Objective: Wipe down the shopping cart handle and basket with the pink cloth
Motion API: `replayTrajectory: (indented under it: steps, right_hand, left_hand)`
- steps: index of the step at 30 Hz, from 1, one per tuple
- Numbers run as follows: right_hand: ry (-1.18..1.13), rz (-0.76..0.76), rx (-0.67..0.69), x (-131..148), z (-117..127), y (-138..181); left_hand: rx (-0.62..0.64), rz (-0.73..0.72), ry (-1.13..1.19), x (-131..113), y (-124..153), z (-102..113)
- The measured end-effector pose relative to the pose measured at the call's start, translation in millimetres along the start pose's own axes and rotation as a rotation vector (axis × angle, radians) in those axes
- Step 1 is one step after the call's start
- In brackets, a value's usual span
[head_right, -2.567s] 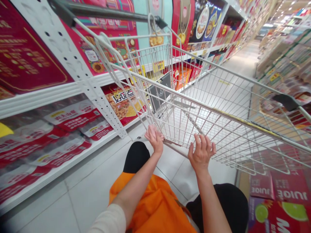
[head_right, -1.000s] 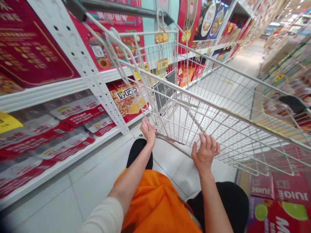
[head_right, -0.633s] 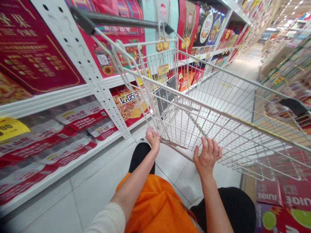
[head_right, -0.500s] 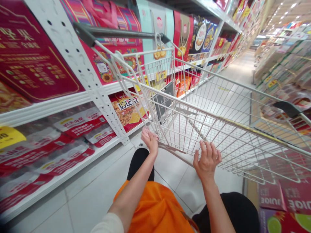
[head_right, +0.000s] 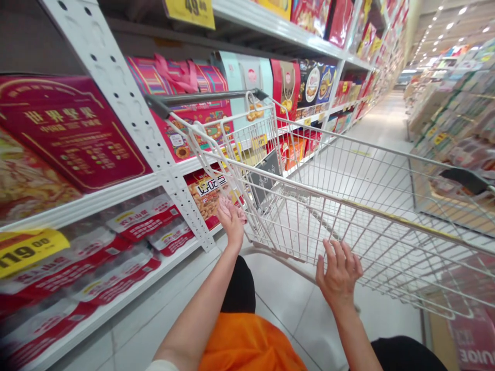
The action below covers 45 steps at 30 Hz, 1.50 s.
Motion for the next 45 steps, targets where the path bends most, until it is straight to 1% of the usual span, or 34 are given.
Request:
replayTrajectory:
  steps: [3,6,8,10,11,13,15,16,18,21,24,26,28,32,33,34,36,38,39,42,44,45]
  right_hand:
    - [-0.009,0.005,-0.016,4.7,6.4,-3.2]
    - [-0.025,0.028,-0.084,13.3,24.0,-12.8]
    - [-0.011,0.052,-0.188,20.7,40.6,-28.2]
    - [-0.008,0.063,-0.288,27.6,56.7,-53.8]
    - [-0.021,0.065,-0.314,30.1,63.1,-69.9]
    - [-0.065,0.025,-0.286,31.9,70.5,-105.1]
    - [-0.095,0.044,-0.192,29.9,70.8,-136.4]
    - [-0.092,0.047,-0.177,27.3,69.3,-148.0]
    - [-0.061,0.058,-0.186,19.7,65.1,-161.6]
    - [-0.037,0.09,-0.186,5.8,61.8,-163.8]
    - [-0.066,0.105,-0.159,-5.7,64.5,-160.0]
    - [-0.081,0.116,-0.163,-10.7,66.6,-159.2]
    - [-0.091,0.119,-0.18,-15.1,66.1,-159.6]
    - [-0.088,0.049,-0.245,-29.5,58.1,-159.1]
    - [-0.082,0.04,-0.258,-34.6,56.0,-158.3]
    - [-0.075,0.037,-0.266,-40.0,54.3,-157.3]
    - [-0.061,0.042,-0.267,-51.1,53.2,-154.9]
    - [-0.05,0.053,-0.258,-60.8,54.6,-152.0]
    - [-0.047,0.056,-0.255,-64.8,56.0,-150.5]
    - [-0.04,0.052,-0.262,-73.4,59.7,-146.4]
    - [-0.039,0.034,-0.274,-77.1,60.5,-144.3]
    - [-0.045,0.021,-0.279,-78.5,60.4,-143.4]
  left_hand:
    - [0.129,0.073,0.245,4.2,0.7,1.3]
    - [0.263,0.105,0.528,-5.4,-11.0,3.6]
    - [0.331,0.121,0.635,-14.6,-17.9,6.3]
    - [0.379,0.138,0.672,-22.0,-18.9,8.8]
    - [0.396,0.145,0.678,-24.5,-16.9,9.8]
    - [0.412,0.15,0.678,-26.7,-9.5,11.7]
    - [0.402,0.153,0.668,-26.6,-1.2,13.4]
    - [0.401,0.156,0.662,-26.7,1.9,14.2]
    - [0.413,0.161,0.662,-30.0,3.9,14.9]
    - [0.418,0.127,0.69,-47.2,-5.7,13.4]
    - [0.366,0.056,0.71,-71.7,-19.4,9.1]
    - [0.338,0.035,0.718,-82.3,-19.9,6.1]
    - [0.361,0.057,0.73,-84.2,-9.8,5.1]
    - [0.524,0.167,0.737,-75.3,20.4,10.1]
    - [0.535,0.178,0.74,-75.6,24.2,12.3]
    - [0.52,0.174,0.741,-78.5,25.0,14.5]
    - [0.405,0.126,0.737,-92.4,17.6,19.4]
    - [0.263,0.05,0.715,-115.2,2.4,23.9]
    - [0.225,0.012,0.706,-128.3,-5.9,25.6]
    - [0.252,-0.104,0.715,-163.6,-22.2,28.6]
    - [0.283,-0.143,0.678,-175.3,-22.2,29.7]
    - [0.285,-0.152,0.638,-176.3,-19.3,30.1]
Point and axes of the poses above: each hand's wrist, its own y-axis away from the middle knuckle, its own z-axis out of the back of the hand, x = y × z, the point moved 1 cm from there along -y, towards the middle knuckle, and after that the axes turned 13 degrees about x, right-handed, at the moved point
